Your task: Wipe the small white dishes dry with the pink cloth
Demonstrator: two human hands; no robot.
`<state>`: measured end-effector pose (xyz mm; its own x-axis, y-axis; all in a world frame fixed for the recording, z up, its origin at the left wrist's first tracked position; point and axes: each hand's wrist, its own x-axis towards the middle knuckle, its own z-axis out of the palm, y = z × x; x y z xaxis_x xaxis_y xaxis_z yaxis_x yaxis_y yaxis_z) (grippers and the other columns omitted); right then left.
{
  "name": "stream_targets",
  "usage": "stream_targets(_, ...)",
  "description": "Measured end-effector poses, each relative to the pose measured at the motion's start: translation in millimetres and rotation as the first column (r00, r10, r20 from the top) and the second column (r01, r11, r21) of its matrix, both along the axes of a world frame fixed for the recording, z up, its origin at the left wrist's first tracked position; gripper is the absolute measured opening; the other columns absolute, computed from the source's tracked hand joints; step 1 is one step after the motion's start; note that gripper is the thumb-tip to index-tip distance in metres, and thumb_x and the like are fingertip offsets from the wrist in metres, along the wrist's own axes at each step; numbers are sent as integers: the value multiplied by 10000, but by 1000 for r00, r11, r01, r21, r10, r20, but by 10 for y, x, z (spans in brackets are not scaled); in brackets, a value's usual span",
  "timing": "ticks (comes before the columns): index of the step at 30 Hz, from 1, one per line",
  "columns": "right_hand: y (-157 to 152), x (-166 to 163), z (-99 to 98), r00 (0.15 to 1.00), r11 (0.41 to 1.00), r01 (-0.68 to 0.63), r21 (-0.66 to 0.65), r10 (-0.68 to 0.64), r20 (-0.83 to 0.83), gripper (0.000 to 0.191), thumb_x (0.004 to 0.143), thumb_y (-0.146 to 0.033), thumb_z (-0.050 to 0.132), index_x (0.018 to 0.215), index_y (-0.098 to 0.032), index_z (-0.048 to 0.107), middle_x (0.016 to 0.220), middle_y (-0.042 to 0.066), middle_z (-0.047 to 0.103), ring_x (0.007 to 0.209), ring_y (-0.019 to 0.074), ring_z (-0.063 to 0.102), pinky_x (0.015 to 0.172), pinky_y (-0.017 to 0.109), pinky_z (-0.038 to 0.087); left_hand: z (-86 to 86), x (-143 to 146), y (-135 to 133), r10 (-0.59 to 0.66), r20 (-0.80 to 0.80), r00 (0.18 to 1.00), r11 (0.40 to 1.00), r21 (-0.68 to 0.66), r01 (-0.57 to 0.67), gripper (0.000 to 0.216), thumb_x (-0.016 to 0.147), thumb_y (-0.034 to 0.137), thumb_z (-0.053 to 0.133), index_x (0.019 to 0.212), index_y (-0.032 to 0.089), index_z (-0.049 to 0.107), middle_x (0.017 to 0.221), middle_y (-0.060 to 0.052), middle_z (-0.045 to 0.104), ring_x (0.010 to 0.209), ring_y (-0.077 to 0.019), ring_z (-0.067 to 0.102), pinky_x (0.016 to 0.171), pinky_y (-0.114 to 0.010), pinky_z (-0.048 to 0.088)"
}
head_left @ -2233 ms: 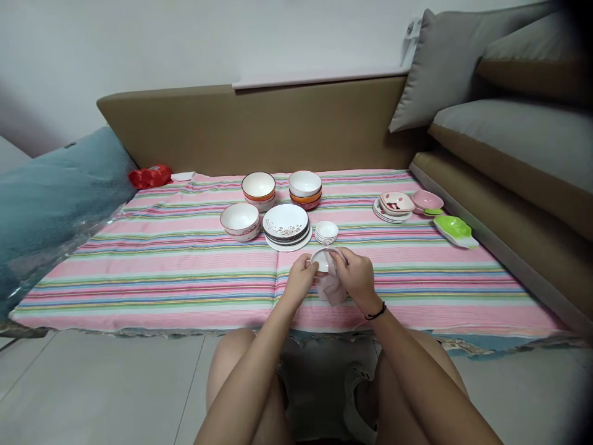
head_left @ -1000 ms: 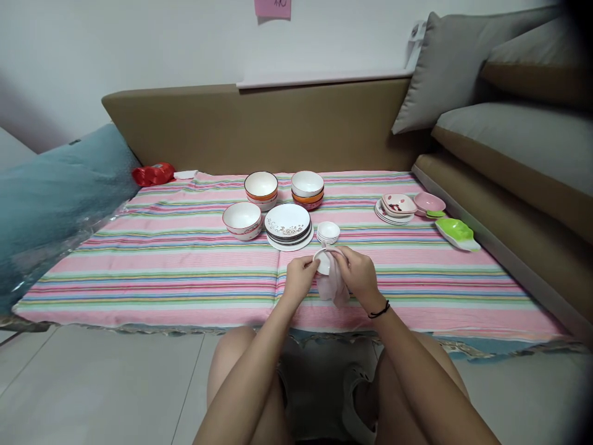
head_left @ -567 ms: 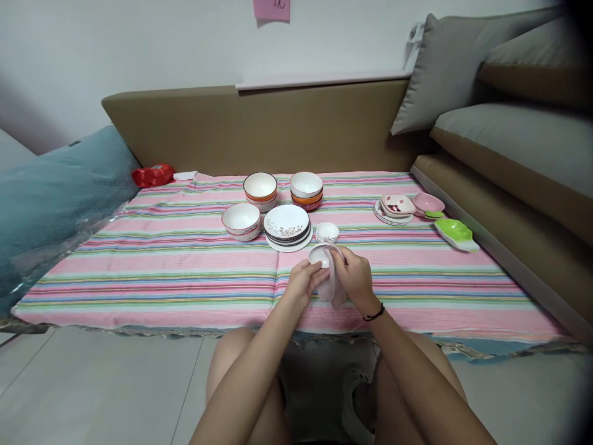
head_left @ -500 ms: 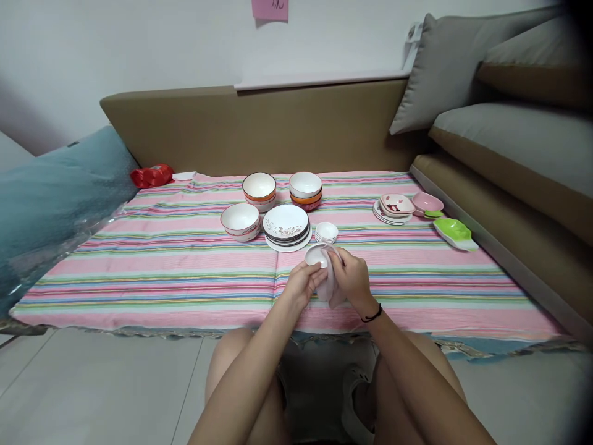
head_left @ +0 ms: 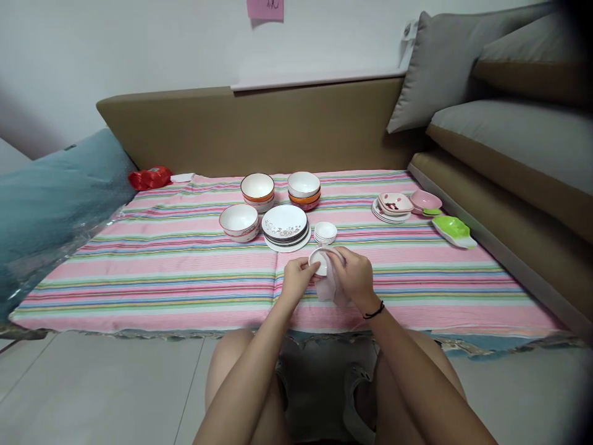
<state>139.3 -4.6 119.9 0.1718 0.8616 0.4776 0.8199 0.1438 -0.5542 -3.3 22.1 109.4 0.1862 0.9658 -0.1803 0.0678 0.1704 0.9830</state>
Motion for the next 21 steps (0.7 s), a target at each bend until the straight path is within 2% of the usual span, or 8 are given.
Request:
stream_targets(3, -4, -18, 23, 991, 999, 16, -35, -20, -129, 296, 865, -380, 476, 795, -170, 673, 607, 23, 613, 531, 125, 464, 527, 233, 272, 4, 58, -40, 41, 210, 977, 989, -150, -9, 315, 586, 391, 735, 660, 126, 580, 582, 7, 565, 555, -138, 595, 599, -278, 498)
stream_targets(6, -13, -46, 24, 984, 998, 26, -56, -36, -176, 297, 858, -381, 481, 782, -166, 672, 568, 12, 584, 502, 113, 422, 513, 229, 260, 34, 102, -79, 89, 347, 933, 974, -226, -9, 375, 535, 393, 784, 703, 115, 598, 597, 9, 571, 553, -104, 577, 623, -253, 498)
stream_targets(9, -18, -58, 23, 983, 998, 36, -54, -45, -177, 296, 864, -365, 464, 780, -170, 670, 558, 10, 572, 495, 111, 403, 516, 231, 254, 67, 118, -94, 77, 443, 893, 963, -265, 48, 392, 513, 372, 808, 715, 117, 588, 586, 8, 565, 557, -95, 570, 611, -228, 487)
stream_targets(11, -13, -50, 23, 985, 997, 48, -54, -56, -165, 301, 871, -356, 449, 770, -171, 664, 556, 11, 568, 491, 111, 393, 518, 234, 249, 82, 112, -85, 32, 440, 898, 957, -274, 100, 379, 542, 374, 793, 723, 122, 575, 620, -10, 589, 572, -104, 583, 623, -238, 493)
stream_targets(14, -1, -23, 16, 990, 997, 54, -55, -61, -124, 308, 881, -351, 438, 743, -172, 647, 556, 12, 568, 488, 111, 391, 518, 236, 241, 85, 78, -54, -17, 295, 955, 980, -185, 75, 329, 657, 405, 701, 798, 141, 566, 697, -25, 622, 597, -128, 604, 628, -267, 500)
stream_targets(17, 8, 1, -5, 998, 997, 54, -52, -56, -41, 340, 890, -368, 435, 678, -173, 615, 546, 15, 562, 489, 114, 399, 516, 240, 229, 89, 30, -29, -13, -1, 1000, 993, 121, 13, 226, 782, 382, 558, 813, 159, 564, 648, 1, 587, 574, -133, 585, 569, -246, 454)
stream_targets(19, 12, 17, -25, 998, 997, 66, -42, -65, 22, 375, 895, -388, 438, 626, -172, 585, 527, 15, 549, 486, 117, 401, 515, 246, 223, 116, -2, -25, -1, -248, 969, 948, 307, 80, 209, 835, 341, 475, 768, 162, 559, 600, 7, 557, 546, -130, 561, 537, -232, 401)
stream_targets(21, 16, 35, -43, 994, 998, 68, -20, -66, 82, 395, 896, -400, 451, 595, -171, 565, 518, 17, 546, 495, 121, 421, 522, 251, 227, 164, -34, -28, 21, -455, 890, 893, 409, 188, 225, 863, 300, 421, 744, 165, 555, 580, 4, 549, 530, -128, 538, 533, -234, 360)
